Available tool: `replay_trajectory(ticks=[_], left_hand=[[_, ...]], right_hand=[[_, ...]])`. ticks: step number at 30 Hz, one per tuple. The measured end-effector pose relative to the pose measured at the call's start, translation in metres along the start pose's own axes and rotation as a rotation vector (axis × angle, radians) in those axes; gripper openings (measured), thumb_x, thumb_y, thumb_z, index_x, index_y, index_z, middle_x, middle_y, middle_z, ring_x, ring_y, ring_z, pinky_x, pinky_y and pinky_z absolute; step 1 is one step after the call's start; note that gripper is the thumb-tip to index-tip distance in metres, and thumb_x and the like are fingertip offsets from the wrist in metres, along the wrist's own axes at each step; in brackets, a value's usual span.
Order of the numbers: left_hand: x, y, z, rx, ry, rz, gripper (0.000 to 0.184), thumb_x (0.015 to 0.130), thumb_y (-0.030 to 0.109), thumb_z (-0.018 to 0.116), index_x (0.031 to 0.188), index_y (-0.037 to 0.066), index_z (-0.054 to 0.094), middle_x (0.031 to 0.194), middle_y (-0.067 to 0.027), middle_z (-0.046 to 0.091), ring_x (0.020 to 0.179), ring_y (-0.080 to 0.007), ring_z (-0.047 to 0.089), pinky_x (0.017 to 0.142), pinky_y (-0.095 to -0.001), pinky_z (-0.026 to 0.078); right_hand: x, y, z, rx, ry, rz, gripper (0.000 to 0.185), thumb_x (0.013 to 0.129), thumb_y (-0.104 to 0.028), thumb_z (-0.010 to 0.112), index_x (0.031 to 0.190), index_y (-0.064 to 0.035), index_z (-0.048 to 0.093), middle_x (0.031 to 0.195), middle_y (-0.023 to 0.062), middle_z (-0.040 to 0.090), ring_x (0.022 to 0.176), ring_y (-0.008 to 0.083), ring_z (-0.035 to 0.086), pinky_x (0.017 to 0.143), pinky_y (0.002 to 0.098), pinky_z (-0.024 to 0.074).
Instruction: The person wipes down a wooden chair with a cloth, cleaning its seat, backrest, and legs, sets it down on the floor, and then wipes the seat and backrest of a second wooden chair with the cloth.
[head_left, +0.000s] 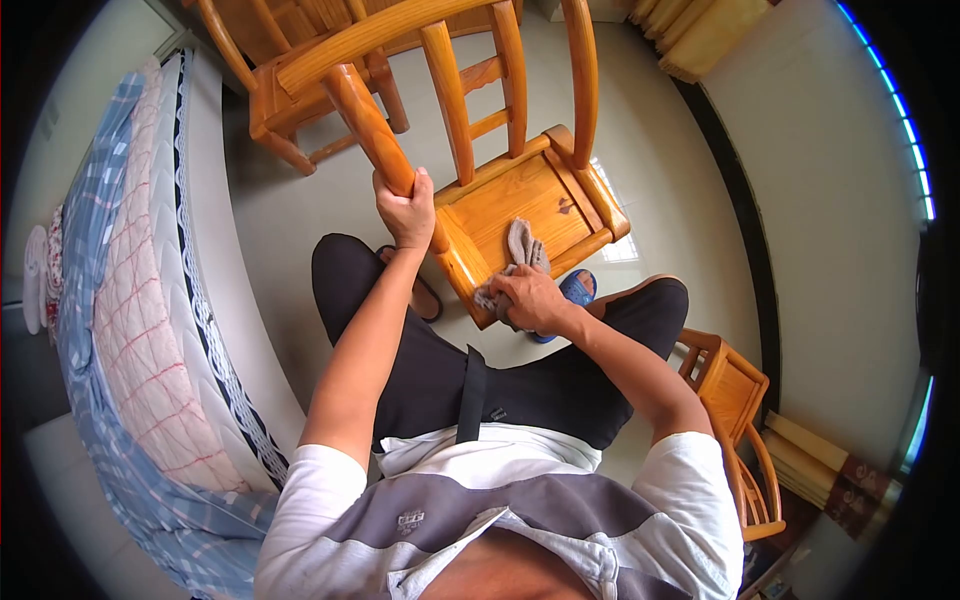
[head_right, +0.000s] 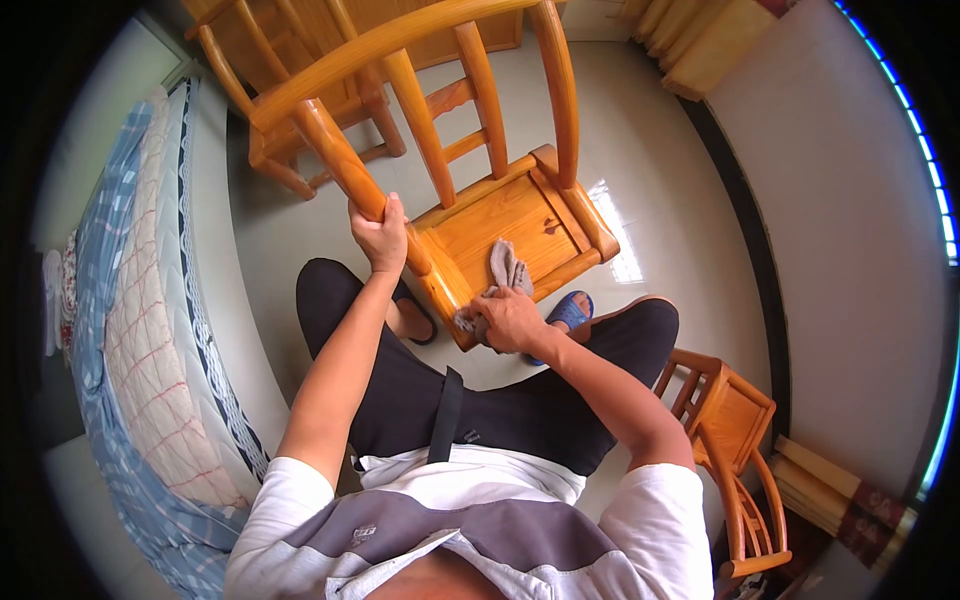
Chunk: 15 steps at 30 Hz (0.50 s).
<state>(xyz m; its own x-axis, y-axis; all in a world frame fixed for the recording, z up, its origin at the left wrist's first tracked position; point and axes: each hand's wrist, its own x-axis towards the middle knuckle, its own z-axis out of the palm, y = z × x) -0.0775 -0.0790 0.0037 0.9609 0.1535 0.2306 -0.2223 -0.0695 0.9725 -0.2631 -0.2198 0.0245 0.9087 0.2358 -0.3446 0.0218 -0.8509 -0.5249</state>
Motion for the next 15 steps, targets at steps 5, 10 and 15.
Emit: replay_trajectory(ticks=[5, 10, 15], left_hand=[[0.001, 0.002, 0.001, -0.007, -0.005, 0.007, 0.032, 0.078, 0.018, 0.068, 0.097, -0.001, 0.050, 0.080, -0.0130, 0.057, 0.070, -0.0270, 0.058, 0.068, -0.0373, 0.047], [0.002, 0.002, 0.000, 0.000, 0.002, 0.004, 0.032, 0.078, 0.018, 0.068, 0.096, -0.001, 0.050, 0.080, -0.0133, 0.058, 0.070, -0.0279, 0.058, 0.069, -0.0380, 0.047], [0.003, -0.003, 0.002, 0.035, 0.014, 0.023, 0.032, 0.078, 0.018, 0.068, 0.096, -0.002, 0.050, 0.079, -0.0149, 0.058, 0.069, -0.0293, 0.059, 0.067, -0.0394, 0.047]], right_hand=[[0.000, -0.003, -0.006, -0.116, -0.073, -0.033, 0.030, 0.073, -0.013, 0.057, 0.101, -0.0142, 0.065, 0.090, 0.0121, 0.066, 0.094, 0.0314, 0.061, 0.082, 0.0417, 0.0464], [0.032, -0.002, -0.004, 0.037, -0.010, 0.288, 0.032, 0.072, -0.016, 0.058, 0.102, -0.0122, 0.065, 0.087, 0.0172, 0.067, 0.088, 0.0336, 0.064, 0.075, 0.0418, 0.0502], [0.055, -0.050, 0.006, 0.384, 0.399, 0.058, 0.029, 0.071, -0.014, 0.060, 0.099, -0.0139, 0.066, 0.098, 0.0132, 0.065, 0.098, 0.0325, 0.058, 0.082, 0.0424, 0.0464]])
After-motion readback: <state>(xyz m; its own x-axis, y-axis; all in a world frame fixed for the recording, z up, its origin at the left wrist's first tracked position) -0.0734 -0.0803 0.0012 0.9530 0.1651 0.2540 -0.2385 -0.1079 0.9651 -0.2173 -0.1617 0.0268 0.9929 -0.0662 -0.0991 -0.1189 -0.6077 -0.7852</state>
